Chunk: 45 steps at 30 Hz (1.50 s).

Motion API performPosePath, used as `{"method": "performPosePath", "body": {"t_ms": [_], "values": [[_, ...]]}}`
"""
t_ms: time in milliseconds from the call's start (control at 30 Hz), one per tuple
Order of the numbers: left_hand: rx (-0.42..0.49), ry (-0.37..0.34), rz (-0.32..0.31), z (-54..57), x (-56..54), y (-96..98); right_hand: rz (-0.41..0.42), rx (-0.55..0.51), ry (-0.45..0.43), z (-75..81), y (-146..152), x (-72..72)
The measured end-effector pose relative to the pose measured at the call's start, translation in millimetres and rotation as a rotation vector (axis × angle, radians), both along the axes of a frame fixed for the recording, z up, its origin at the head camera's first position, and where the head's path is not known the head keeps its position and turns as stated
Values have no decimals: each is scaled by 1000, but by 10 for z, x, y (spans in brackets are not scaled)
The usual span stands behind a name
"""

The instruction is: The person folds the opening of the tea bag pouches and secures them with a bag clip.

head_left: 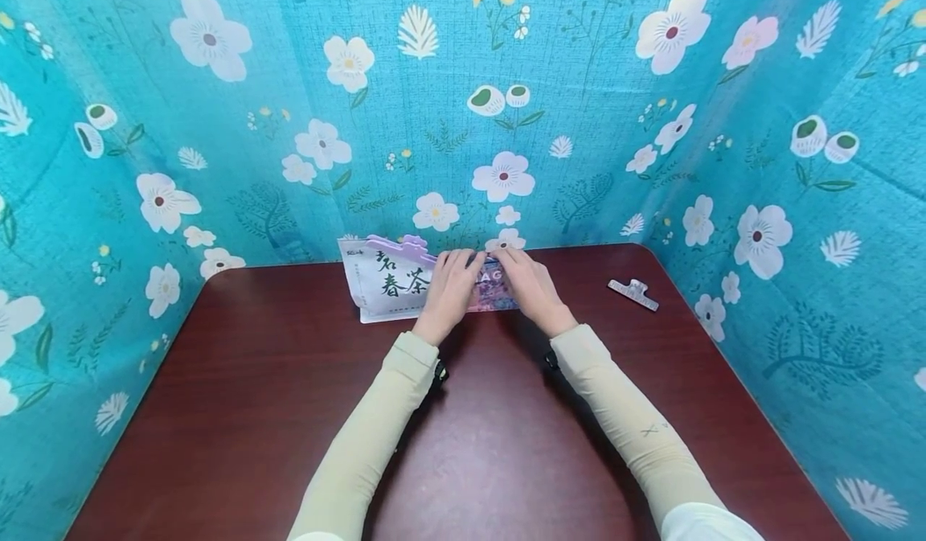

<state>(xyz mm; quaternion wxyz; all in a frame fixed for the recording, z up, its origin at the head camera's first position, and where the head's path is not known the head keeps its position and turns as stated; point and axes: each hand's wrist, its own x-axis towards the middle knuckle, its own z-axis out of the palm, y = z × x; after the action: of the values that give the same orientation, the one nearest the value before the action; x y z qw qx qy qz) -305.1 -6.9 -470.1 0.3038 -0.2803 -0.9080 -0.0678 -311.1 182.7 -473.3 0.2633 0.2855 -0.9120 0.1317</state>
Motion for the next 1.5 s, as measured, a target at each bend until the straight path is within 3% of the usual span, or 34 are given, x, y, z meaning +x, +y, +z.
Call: {"method": "performPosePath", "body": {"t_ms": [300,567,767,1233,1500], "values": [[83,-13,-34,34,1,-18,2,-7,55,-26,23,-8],[130,14,-38,69,-13,2,12,-27,64,-5,42,9],[161,-10,-52,127,17,23,-4,-73,72,32,59,56],[59,-27,-40,334,270,73,-12,-146,57,102,102,340],[94,-19,-42,348,399,-28,30,-153,58,71,5,467]]}}
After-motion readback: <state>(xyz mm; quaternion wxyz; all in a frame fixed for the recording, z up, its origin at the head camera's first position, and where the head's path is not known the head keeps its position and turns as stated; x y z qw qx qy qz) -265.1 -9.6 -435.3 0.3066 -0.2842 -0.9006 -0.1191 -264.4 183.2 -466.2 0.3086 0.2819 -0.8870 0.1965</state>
